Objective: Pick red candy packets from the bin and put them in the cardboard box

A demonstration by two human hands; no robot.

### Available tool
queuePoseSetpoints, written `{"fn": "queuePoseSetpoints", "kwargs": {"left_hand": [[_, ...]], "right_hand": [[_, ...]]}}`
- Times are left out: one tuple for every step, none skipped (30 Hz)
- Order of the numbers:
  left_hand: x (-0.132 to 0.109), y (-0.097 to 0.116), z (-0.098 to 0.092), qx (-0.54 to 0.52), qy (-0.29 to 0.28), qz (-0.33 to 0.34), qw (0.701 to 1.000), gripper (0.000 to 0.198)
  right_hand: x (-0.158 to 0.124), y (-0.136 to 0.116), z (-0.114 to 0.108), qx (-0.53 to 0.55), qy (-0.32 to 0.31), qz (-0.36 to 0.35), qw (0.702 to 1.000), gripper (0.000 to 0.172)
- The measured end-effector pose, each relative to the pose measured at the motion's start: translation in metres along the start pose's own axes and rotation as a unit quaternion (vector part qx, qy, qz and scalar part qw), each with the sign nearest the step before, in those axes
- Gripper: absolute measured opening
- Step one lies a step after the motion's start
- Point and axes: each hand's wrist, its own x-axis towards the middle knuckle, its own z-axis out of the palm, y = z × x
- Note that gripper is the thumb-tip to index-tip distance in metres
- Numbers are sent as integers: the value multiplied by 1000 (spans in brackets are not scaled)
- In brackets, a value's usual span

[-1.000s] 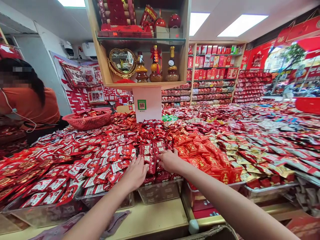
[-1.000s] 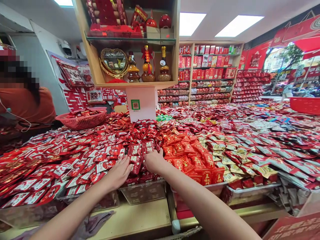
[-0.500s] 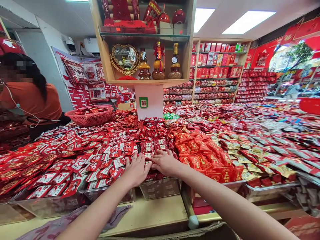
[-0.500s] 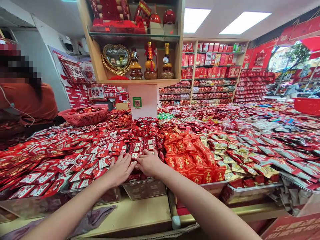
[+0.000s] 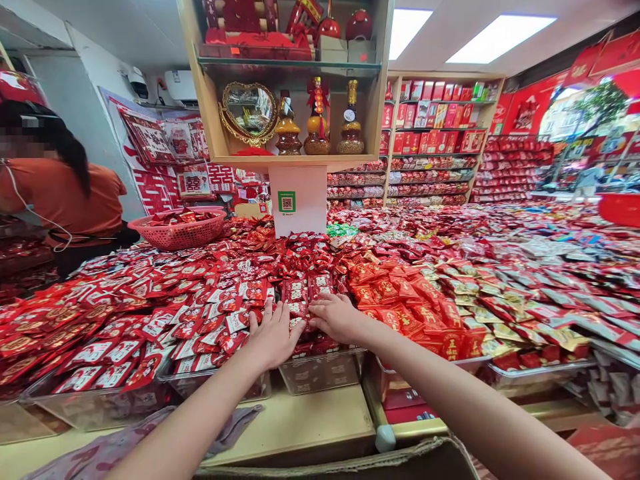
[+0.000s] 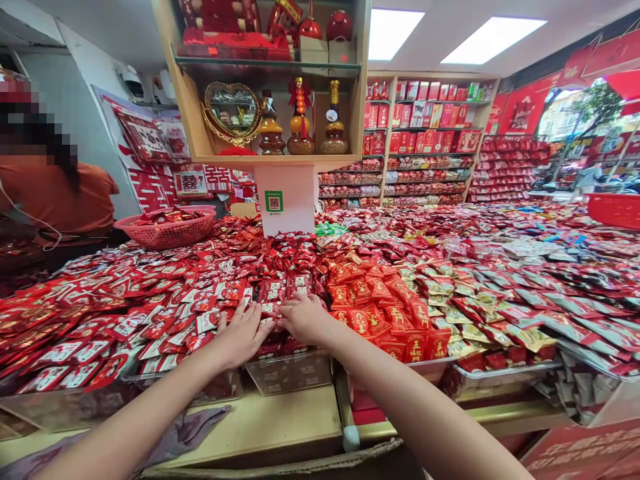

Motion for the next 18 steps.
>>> {"fn": "queuePoseSetpoints", "kwargs": {"left_hand": [[0, 1, 0, 0, -1, -2, 1000, 78], [0, 1, -1, 0, -3, -2, 1000, 79], [0, 2, -1, 1, -4, -2, 1000, 79], [0, 2, -2, 2, -6, -2, 1000, 79], [1, 3, -2, 3, -7, -1, 1000, 79], [1, 3, -3, 4, -7, 0, 1000, 79], [1, 3, -3, 6, -6, 1, 1000, 79], [2, 4, -3, 8, -5, 2, 1000, 80], [2, 4, -3, 9, -4, 3, 1000, 80], [2, 4, -4, 11, -4, 5, 1000, 80], [2, 4, -4, 12, -4, 7, 1000, 80], [2, 4, -4, 13, -5, 10, 1000, 81], [2, 4, -4, 14, -7, 13, 1000, 81], [1, 4, -5, 15, -9, 16, 1000, 81], [1, 4, -5, 16, -12, 20, 1000, 80], [1, 3, -6, 17, -13, 24, 999, 77], [1, 3, -7, 19, -14, 27, 999, 74], [2, 2, -8, 21, -14, 31, 999, 70]], "right_hand": [[-2, 1, -3, 1, 5, 0, 1000, 35], [-4, 3, -5, 2, 10, -1, 1000, 34], [-6, 4, -7, 3, 16, -1, 1000, 34], [-9, 6, -10, 4, 23, 1, 1000, 34], [-12, 8, -11, 4, 29, 2, 1000, 34], [-15, 10, -12, 5, 35, 4, 999, 35], [-18, 12, -13, 5, 39, 5, 999, 36], [-21, 14, -13, 5, 42, 6, 999, 36], [-23, 16, -12, 4, 44, 6, 999, 35], [-25, 17, -12, 4, 44, 5, 999, 34], [-27, 19, -11, 4, 43, 2, 999, 32], [-29, 20, -11, 3, 43, 0, 999, 30], [-31, 21, -10, 3, 44, -2, 999, 29], [-32, 22, -10, 3, 46, -4, 999, 29], [-33, 22, -10, 2, 48, -6, 999, 30], [-33, 23, -9, 2, 50, -7, 999, 31], [-33, 23, -9, 2, 53, -9, 999, 31], [-32, 23, -9, 2, 56, -10, 998, 31]]}}
